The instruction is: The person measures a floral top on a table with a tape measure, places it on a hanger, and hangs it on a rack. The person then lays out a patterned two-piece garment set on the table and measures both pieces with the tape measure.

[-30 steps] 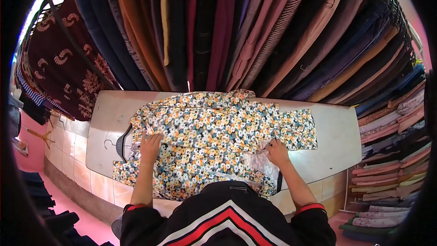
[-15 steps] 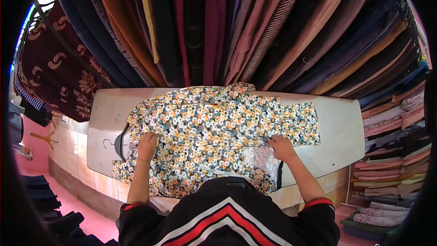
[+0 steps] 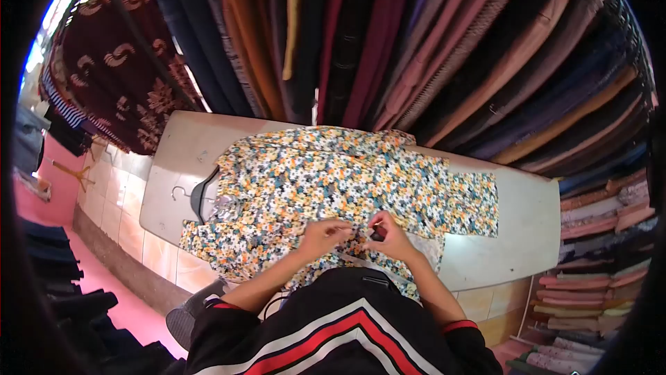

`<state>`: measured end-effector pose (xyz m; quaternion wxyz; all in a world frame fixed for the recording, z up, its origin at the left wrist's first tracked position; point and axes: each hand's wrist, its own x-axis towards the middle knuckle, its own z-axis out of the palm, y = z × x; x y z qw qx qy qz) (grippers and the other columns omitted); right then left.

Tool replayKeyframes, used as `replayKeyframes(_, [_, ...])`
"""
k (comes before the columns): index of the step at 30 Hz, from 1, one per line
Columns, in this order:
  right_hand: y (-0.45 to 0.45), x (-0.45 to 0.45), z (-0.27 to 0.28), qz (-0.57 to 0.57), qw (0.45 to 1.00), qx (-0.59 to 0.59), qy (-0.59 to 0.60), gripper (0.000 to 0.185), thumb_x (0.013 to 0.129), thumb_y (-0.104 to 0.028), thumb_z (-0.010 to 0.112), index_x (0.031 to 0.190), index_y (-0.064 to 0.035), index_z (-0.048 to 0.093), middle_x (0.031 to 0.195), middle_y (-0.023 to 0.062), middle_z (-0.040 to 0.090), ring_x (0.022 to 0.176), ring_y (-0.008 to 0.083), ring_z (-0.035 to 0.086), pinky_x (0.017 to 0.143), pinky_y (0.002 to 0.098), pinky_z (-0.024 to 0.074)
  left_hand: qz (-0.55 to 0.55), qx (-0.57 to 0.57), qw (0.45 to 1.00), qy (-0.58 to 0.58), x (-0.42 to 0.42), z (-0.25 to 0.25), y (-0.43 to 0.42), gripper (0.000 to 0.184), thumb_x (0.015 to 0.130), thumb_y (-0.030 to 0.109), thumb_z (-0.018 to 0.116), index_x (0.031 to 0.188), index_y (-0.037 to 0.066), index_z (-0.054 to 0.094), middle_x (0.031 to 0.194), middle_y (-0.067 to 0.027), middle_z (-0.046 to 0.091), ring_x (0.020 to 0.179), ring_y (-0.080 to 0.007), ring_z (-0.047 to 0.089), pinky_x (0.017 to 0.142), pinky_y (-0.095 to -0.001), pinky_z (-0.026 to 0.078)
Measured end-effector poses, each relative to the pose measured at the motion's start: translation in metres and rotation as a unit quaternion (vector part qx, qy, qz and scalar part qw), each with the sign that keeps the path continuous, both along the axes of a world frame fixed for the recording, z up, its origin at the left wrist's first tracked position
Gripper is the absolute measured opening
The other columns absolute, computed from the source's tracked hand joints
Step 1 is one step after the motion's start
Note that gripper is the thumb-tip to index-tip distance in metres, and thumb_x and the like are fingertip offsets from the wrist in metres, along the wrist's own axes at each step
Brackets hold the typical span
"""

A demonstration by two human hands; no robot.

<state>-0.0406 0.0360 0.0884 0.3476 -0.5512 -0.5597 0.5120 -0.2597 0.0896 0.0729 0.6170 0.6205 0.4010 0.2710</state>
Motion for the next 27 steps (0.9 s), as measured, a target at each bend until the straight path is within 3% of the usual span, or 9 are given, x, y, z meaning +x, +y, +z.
replayKeyframes(2, [0.012, -0.026, 0.002, 0.041, 0.995, 0.007, -0.090, 0.059, 0.067, -0.034, 0.081, 0.102, -0.0083, 0.042, 0.087, 0.0072, 0.054, 0.078, 0.0197, 0.055, 0.071, 0.0329, 0.0452, -0.005, -0.060, 0.998, 0.028, 0.010, -0.016, -0.010, 0.019, 0.082, 0.011, 0.068, 0.100, 0.004, 0.068, 0.089, -0.0048, 0.068, 0.075, -0.0078, 0.061, 0.067, -0.0226, 0.050])
replayKeyframes(3, [0.014, -0.036, 0.005, 0.051, 0.992, 0.010, -0.117, 0.061, 0.066, -0.039, 0.080, 0.102, -0.0078, 0.042, 0.087, 0.0093, 0.056, 0.078, 0.0228, 0.057, 0.070, 0.0351, 0.0456, 0.061, -0.131, 0.986, -0.088, 0.012, -0.016, -0.014, 0.021, 0.080, 0.018, 0.071, 0.094, 0.002, 0.069, 0.080, -0.0042, 0.068, 0.067, -0.0074, 0.060, 0.061, -0.0215, 0.048])
replayKeyframes(5, [0.016, -0.045, -0.007, 0.074, 0.989, 0.019, -0.126, 0.058, 0.070, -0.041, 0.077, 0.104, -0.0077, 0.042, 0.090, 0.0120, 0.058, 0.078, 0.0261, 0.058, 0.069, 0.0363, 0.0458, 0.074, -0.165, 0.977, -0.111, 0.003, -0.037, -0.013, 0.020, 0.080, 0.018, 0.071, 0.090, 0.001, 0.069, 0.080, -0.0035, 0.068, 0.067, -0.0071, 0.060, 0.060, -0.0218, 0.048])
replayKeyframes(10, [0.025, -0.044, -0.004, 0.084, 0.985, -0.039, -0.143, 0.033, 0.083, -0.030, 0.065, 0.098, -0.0052, 0.050, 0.083, 0.0091, 0.055, 0.071, 0.0185, 0.055, 0.064, 0.0308, 0.0441, 0.116, -0.051, 0.989, 0.080, -0.028, -0.027, 0.012, 0.008, 0.082, 0.014, 0.067, 0.087, 0.010, 0.071, 0.076, -0.0042, 0.067, 0.061, -0.0090, 0.059, 0.057, -0.0244, 0.048])
replayKeyframes(12, [0.028, -0.026, -0.009, 0.051, 0.990, 0.002, -0.130, 0.019, 0.087, -0.021, 0.061, 0.092, -0.0033, 0.057, 0.081, 0.0076, 0.055, 0.064, 0.0142, 0.052, 0.058, 0.0271, 0.0413, 0.307, 0.124, 0.934, 0.134, -0.073, -0.063, 0.053, 0.007, 0.080, 0.013, 0.066, 0.084, 0.014, 0.071, 0.071, -0.0067, 0.066, 0.060, -0.0182, 0.059, 0.057, -0.0317, 0.047])
replayKeyframes(14, [0.034, 0.004, -0.023, 0.010, 0.982, 0.092, -0.166, 0.016, 0.086, -0.018, 0.061, 0.090, -0.0027, 0.061, 0.079, 0.0077, 0.054, 0.063, 0.0159, 0.051, 0.058, 0.0280, 0.0413, 0.437, 0.082, 0.860, 0.250, -0.129, -0.052, 0.091, 0.009, 0.082, 0.015, 0.062, 0.084, 0.014, 0.071, 0.073, -0.0068, 0.066, 0.064, -0.0200, 0.061, 0.059, -0.0325, 0.046])
replayKeyframes(17, [0.040, 0.043, -0.024, -0.021, 0.968, 0.078, -0.239, 0.017, 0.084, -0.018, 0.063, 0.086, -0.0013, 0.064, 0.080, 0.0081, 0.053, 0.065, 0.0173, 0.051, 0.061, 0.0295, 0.0420, 0.549, 0.083, 0.754, 0.352, -0.195, -0.062, 0.120, 0.015, 0.079, 0.025, 0.065, 0.086, 0.014, 0.071, 0.075, -0.0084, 0.067, 0.070, -0.0245, 0.064, 0.067, -0.0346, 0.045])
replayKeyframes(23, [0.048, 0.055, -0.027, 0.006, 0.972, 0.035, -0.234, 0.019, 0.082, -0.020, 0.065, 0.084, -0.0008, 0.066, 0.081, 0.0075, 0.052, 0.070, 0.0186, 0.052, 0.063, 0.0305, 0.0419, 0.522, 0.049, 0.738, 0.425, -0.205, -0.059, 0.137, 0.019, 0.078, 0.029, 0.067, 0.088, 0.014, 0.071, 0.079, -0.0085, 0.068, 0.076, -0.0245, 0.065, 0.067, -0.0369, 0.045])
replayKeyframes(27, [0.049, 0.056, -0.039, 0.011, 0.956, 0.064, -0.286, 0.017, 0.082, -0.019, 0.066, 0.083, -0.0029, 0.066, 0.081, 0.0078, 0.052, 0.070, 0.0213, 0.052, 0.064, 0.0316, 0.0424, 0.542, 0.078, 0.745, 0.382, -0.221, -0.103, 0.144, 0.019, 0.078, 0.031, 0.066, 0.089, 0.017, 0.070, 0.081, -0.0059, 0.069, 0.076, -0.0242, 0.065, 0.067, -0.0382, 0.045])
